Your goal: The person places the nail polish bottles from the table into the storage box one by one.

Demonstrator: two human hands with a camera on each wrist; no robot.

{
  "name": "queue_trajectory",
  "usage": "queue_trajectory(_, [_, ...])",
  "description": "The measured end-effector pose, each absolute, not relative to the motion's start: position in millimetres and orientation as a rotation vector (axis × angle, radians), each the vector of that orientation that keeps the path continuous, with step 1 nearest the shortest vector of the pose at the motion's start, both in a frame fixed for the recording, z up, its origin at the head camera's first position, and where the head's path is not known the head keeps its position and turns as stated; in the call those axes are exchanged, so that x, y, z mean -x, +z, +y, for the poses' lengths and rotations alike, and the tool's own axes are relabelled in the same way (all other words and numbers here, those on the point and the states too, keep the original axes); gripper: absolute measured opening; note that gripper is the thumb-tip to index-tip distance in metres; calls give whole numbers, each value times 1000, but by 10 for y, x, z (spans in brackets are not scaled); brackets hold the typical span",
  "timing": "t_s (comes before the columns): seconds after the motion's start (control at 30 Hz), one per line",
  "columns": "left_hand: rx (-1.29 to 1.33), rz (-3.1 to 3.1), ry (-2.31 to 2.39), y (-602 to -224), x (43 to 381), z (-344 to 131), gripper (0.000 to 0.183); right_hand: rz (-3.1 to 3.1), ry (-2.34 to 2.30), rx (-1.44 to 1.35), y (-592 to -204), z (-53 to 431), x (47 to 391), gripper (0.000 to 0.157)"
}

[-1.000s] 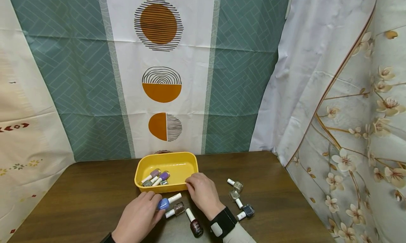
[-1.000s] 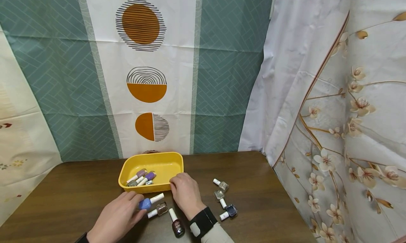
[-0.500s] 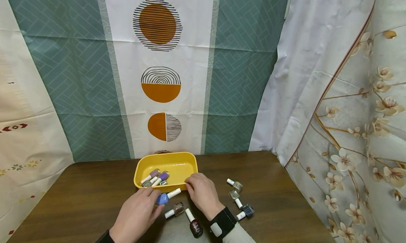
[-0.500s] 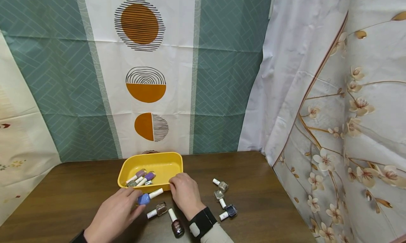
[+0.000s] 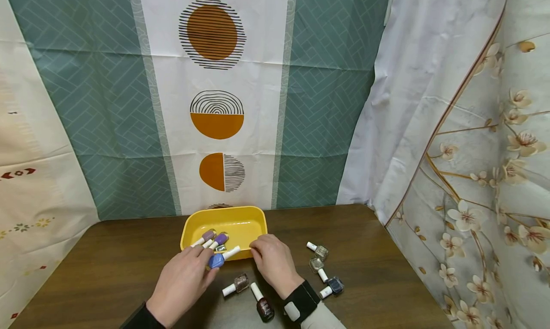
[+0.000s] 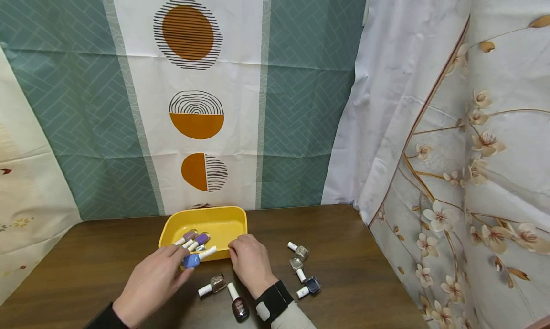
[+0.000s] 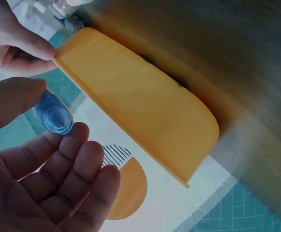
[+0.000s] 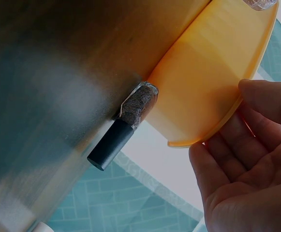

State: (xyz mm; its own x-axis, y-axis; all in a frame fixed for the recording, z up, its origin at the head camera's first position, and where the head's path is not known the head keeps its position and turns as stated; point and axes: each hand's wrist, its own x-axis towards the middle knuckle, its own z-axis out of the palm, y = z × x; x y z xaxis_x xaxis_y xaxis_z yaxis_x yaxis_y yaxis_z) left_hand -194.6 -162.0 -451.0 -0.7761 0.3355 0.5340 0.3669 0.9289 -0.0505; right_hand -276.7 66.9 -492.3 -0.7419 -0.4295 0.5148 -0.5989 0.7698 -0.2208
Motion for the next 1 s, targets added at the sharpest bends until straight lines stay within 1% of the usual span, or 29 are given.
queue_trajectory(0.33, [475,-2525,-41,-4480,2068,-1686,37,-2539,511,-772,-4926,682,2771,11])
queue_trajectory(0.53, [419,-2588,-31,-4455,2209,-1707,56,-2550,509,-763,-4926,686,2777,11])
queue_trajectory(0.57, [409,-2600,-31,-4455,2232,-1713,57,-2553,506,-763,-4925,685,2777,12])
queue_trajectory(0.83, [345,-2637,-28,-4507,2415,-1797,44,-2575,510,-764,-4916,682,2772,13])
queue_trajectory(1.0, [301,-2683,-16,-4535,2514,-1825,43,-2574,516,-765,-4905,683,2775,12])
